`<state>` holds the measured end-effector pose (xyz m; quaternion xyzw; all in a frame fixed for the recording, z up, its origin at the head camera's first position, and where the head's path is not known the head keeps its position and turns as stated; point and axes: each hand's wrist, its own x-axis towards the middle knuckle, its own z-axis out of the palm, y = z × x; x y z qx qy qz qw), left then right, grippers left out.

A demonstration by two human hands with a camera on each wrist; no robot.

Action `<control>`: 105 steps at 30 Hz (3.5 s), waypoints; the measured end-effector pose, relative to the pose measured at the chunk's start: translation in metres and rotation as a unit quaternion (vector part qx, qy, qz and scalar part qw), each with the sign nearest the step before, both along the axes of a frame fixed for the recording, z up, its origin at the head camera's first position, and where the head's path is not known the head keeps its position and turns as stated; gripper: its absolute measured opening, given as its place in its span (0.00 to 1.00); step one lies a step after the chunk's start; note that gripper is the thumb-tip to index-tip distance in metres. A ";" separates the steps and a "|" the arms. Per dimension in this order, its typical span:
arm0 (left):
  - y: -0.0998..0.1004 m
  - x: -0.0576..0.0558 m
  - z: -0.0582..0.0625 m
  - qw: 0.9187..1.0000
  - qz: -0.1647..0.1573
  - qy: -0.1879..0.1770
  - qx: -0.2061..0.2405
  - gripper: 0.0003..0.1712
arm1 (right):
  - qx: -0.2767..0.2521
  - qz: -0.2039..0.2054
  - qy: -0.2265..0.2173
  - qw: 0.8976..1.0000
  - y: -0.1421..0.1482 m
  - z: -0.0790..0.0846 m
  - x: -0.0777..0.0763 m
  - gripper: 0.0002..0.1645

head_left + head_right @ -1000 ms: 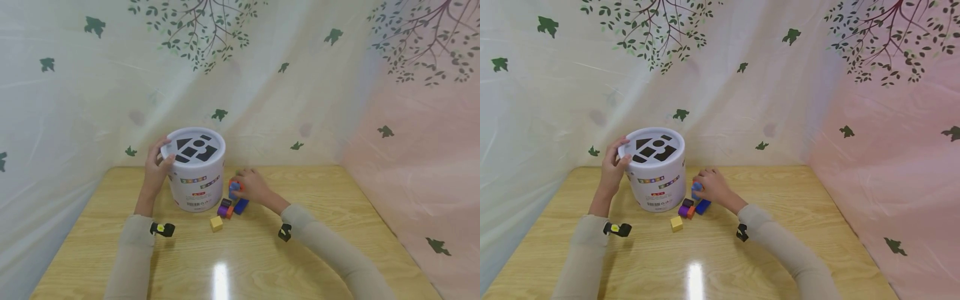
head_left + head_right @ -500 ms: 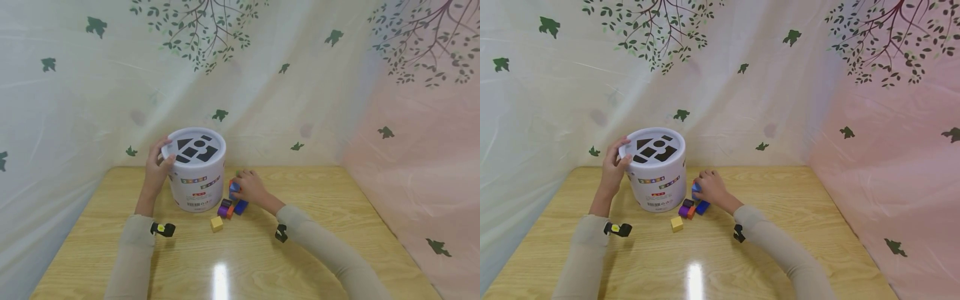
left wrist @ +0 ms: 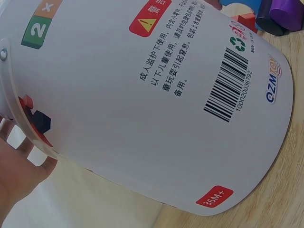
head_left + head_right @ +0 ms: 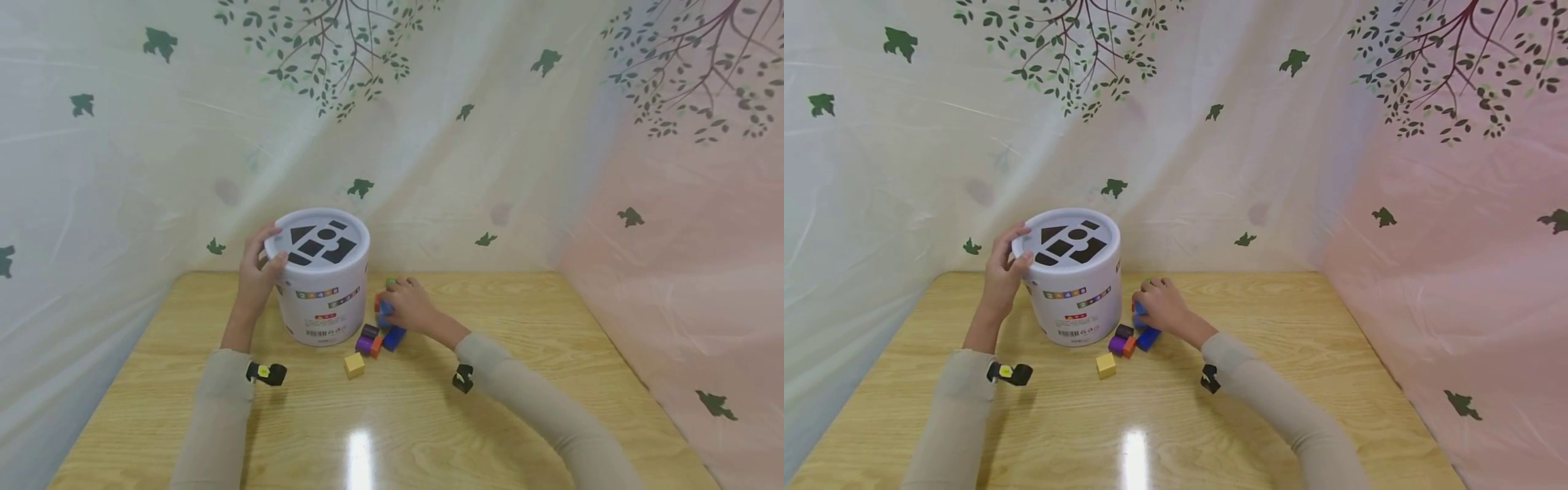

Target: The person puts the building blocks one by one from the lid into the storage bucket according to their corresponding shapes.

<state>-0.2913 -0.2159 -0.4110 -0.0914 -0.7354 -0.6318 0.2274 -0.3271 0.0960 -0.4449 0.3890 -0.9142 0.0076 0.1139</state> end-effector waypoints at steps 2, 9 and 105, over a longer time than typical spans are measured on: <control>0.000 -0.002 -0.002 1.000 0.001 0.002 0.000 0.35 | 0.015 0.001 0.002 1.000 0.001 0.003 0.001 0.25; 0.001 -0.001 0.000 1.000 -0.002 -0.001 0.007 0.34 | 0.028 -0.006 -0.027 0.999 0.007 0.011 0.003 0.23; 0.001 0.000 -0.002 1.000 0.001 -0.006 0.009 0.34 | -0.269 0.099 -0.331 0.899 -0.039 0.134 -0.050 0.23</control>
